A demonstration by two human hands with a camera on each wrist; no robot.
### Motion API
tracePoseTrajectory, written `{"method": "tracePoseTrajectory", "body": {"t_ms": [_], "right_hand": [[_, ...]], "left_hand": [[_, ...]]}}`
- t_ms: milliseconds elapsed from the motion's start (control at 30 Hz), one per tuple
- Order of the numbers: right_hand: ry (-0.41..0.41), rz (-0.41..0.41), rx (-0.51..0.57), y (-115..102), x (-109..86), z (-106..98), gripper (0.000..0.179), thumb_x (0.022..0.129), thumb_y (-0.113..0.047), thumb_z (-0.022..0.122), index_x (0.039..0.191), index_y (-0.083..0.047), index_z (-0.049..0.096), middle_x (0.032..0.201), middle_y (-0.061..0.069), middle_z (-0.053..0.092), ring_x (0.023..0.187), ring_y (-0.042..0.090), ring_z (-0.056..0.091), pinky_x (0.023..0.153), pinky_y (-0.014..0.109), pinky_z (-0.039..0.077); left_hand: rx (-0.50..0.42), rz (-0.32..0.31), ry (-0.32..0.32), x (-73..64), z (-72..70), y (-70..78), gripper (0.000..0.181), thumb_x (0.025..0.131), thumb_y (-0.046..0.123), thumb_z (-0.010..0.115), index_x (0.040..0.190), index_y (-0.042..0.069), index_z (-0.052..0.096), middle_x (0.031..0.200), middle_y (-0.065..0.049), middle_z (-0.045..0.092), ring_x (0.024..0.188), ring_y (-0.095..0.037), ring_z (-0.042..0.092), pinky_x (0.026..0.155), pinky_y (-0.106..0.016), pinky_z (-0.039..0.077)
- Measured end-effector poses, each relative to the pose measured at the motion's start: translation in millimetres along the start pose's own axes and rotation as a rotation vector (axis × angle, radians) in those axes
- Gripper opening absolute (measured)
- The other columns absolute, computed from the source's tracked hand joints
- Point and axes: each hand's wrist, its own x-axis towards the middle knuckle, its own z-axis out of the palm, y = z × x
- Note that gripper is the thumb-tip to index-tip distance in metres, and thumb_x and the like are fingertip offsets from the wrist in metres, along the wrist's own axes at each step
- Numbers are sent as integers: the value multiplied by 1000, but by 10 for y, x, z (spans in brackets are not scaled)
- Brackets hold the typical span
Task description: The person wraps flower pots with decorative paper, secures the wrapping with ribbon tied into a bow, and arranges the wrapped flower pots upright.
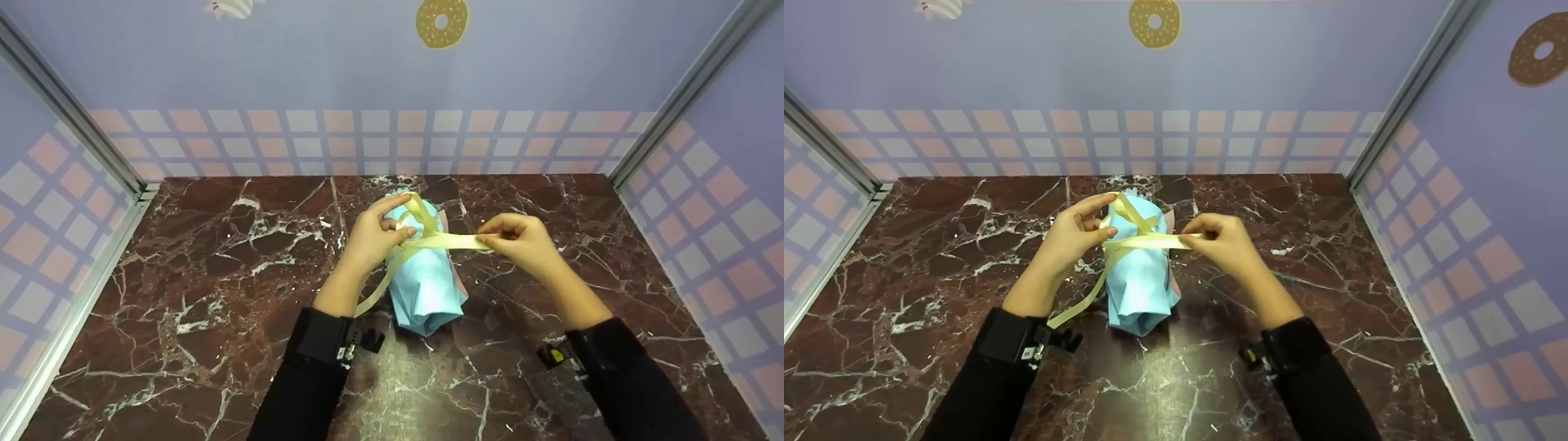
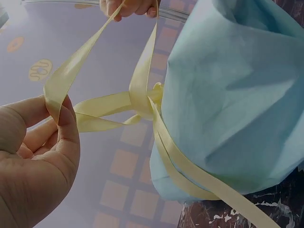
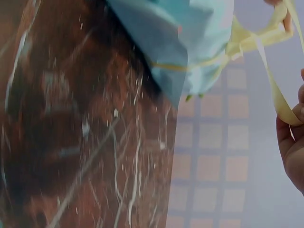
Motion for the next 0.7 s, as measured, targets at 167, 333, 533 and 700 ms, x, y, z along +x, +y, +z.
{"method": "tracePoseTrajectory", "body": {"t_ms": [167,333,533,700], "right_hand": [[-5,38,-44,-21,0,-164,11,83,1,74,89,9,71,69,0,62,54,5,44,47,15,37],[1,64,-15,231,47,-344,14,84,-5,76,92,7,73,73,14,67,55,10,54,51,20,49],[7,48,-97,526,108,-397,14,87,-14,75,95,-2,76,82,14,68,63,16,60,57,24,53],[9,45,-206,687,140,-227,7,84,-4,75,90,-2,75,84,8,66,68,15,58,59,20,51]], "left_hand": [[19,7,1,10,-30,-28,58,85,-5,71,139,9,55,148,-6,42,61,-7,51,58,-24,49],[59,8,11,16,-68,-46,55,87,-4,69,139,9,55,147,-5,43,60,-8,51,63,-31,52],[82,28,13,37,-69,-69,50,90,-6,64,139,6,54,149,-8,40,64,-10,54,62,-24,50],[108,49,28,46,-55,-95,48,91,-5,61,138,5,55,148,-10,41,69,-16,57,60,-22,47]]}}
